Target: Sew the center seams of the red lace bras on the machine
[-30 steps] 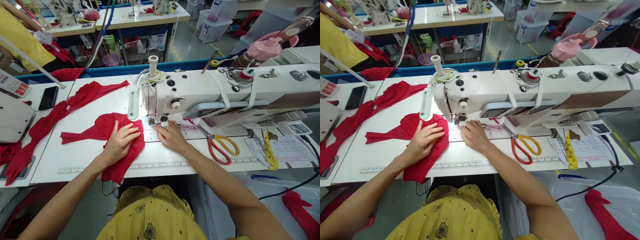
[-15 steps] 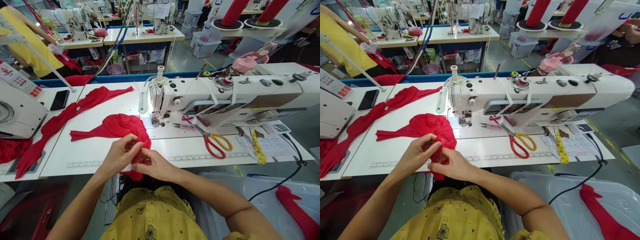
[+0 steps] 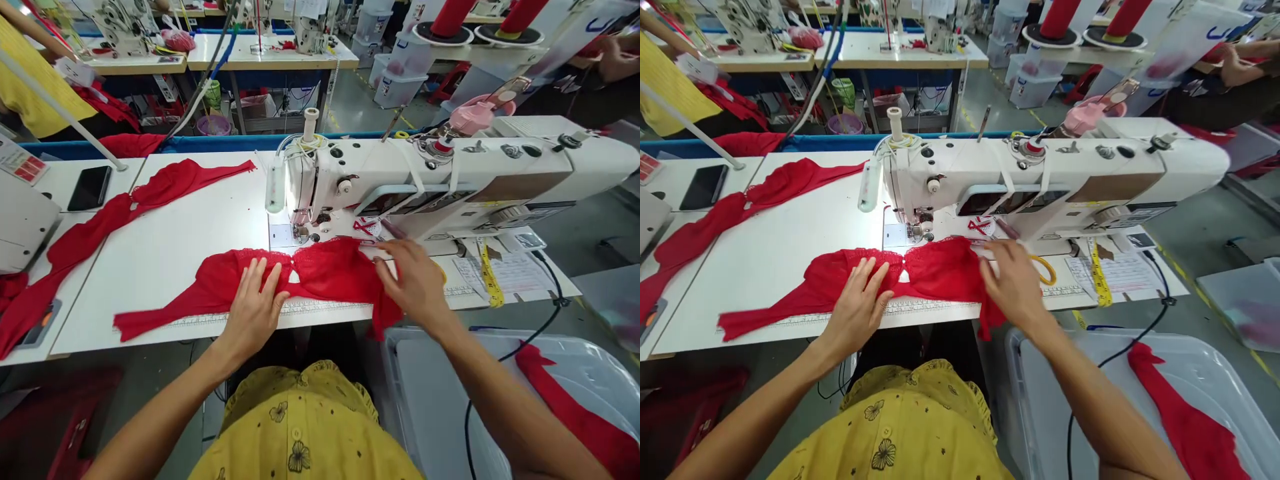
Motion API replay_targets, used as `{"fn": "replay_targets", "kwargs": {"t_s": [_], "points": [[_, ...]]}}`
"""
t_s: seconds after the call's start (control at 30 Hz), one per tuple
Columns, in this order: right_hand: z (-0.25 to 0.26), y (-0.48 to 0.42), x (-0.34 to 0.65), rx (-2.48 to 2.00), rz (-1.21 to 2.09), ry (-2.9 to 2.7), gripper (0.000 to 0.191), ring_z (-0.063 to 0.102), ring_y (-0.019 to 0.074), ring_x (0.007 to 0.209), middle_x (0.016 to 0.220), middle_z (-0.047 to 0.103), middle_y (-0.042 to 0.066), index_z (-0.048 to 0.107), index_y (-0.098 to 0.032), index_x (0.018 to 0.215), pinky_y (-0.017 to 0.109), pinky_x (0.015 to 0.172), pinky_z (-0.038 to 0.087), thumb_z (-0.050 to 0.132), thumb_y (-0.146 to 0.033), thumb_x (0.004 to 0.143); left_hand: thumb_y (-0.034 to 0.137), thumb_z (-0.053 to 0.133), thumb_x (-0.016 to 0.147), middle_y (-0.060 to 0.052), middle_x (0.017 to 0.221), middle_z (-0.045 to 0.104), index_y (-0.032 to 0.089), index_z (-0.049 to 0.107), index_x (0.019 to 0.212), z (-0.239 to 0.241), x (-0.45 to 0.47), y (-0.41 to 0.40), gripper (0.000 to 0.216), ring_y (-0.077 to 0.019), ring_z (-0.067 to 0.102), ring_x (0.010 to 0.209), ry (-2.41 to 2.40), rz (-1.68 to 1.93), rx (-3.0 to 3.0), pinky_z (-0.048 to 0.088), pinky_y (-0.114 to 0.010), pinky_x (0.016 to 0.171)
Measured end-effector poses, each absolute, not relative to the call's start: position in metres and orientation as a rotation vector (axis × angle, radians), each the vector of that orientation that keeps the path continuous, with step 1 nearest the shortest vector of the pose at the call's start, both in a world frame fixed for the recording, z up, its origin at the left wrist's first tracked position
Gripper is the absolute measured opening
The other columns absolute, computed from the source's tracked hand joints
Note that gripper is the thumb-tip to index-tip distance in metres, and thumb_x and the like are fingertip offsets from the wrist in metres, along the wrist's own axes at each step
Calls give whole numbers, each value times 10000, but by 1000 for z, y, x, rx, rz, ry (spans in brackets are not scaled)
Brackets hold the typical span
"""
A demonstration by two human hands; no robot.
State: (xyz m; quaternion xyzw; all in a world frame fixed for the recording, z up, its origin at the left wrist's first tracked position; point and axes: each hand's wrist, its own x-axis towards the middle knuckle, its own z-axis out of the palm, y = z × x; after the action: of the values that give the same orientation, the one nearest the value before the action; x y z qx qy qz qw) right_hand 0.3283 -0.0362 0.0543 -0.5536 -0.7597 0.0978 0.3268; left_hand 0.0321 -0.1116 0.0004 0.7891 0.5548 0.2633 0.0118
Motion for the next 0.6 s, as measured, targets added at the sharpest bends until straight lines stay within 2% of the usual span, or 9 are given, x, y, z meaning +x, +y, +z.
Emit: {"fn": "replay_targets", "kwargs": {"t_s": [0.07, 0.13, 0.27, 0.4, 0.6], "points": [[47, -46, 297, -1106, 230, -2194, 276, 625, 233, 1108, 1165, 682, 113, 662, -204, 1162, 421, 981, 515, 498, -168, 942, 168, 483, 1028, -198, 1387, 524, 96, 460, 1394, 8, 37, -103, 373, -310, 439, 1377, 1568, 960, 2586, 395, -555, 1175], [36, -49, 265, -862, 296, -2363, 318, 622, 201, 1132, 1223, 674, 101, 651, -209, 1194, 387, 995, 526, 454, -118, 962, 104, 487, 1011, -167, 1324, 579, 84, 510, 1315, 6, 35, -90, 306, -274, 495, 1325, 1393, 984, 2664, 406, -528, 1180], [10, -36, 238, -885, 217, -2495, 257, 619, 240, 1162, 1229, 683, 129, 667, -137, 1156, 431, 1033, 517, 485, -209, 991, 212, 476, 1043, -171, 1372, 554, 83, 509, 1321, -9, 28, -81, 308, -315, 480, 1334, 1347, 777, 2663, 407, -641, 1133], [3, -25, 247, -927, 248, -2504, 274, 597, 231, 1199, 1283, 663, 117, 652, -139, 1196, 423, 1054, 493, 473, -211, 1001, 284, 443, 1062, -155, 1433, 507, 102, 441, 1407, -11, 25, -86, 391, -302, 426, 1378, 1376, 679, 2620, 380, -643, 1145], [13, -11, 236, -995, 351, -2450, 240, 592, 196, 940, 1000, 690, 88, 683, -163, 1020, 348, 867, 473, 447, -203, 1010, 381, 463, 1056, -164, 1333, 578, 76, 486, 1377, -4, 29, -81, 444, -317, 524, 1240, 1434, 629, 2738, 294, -675, 1160]]}}
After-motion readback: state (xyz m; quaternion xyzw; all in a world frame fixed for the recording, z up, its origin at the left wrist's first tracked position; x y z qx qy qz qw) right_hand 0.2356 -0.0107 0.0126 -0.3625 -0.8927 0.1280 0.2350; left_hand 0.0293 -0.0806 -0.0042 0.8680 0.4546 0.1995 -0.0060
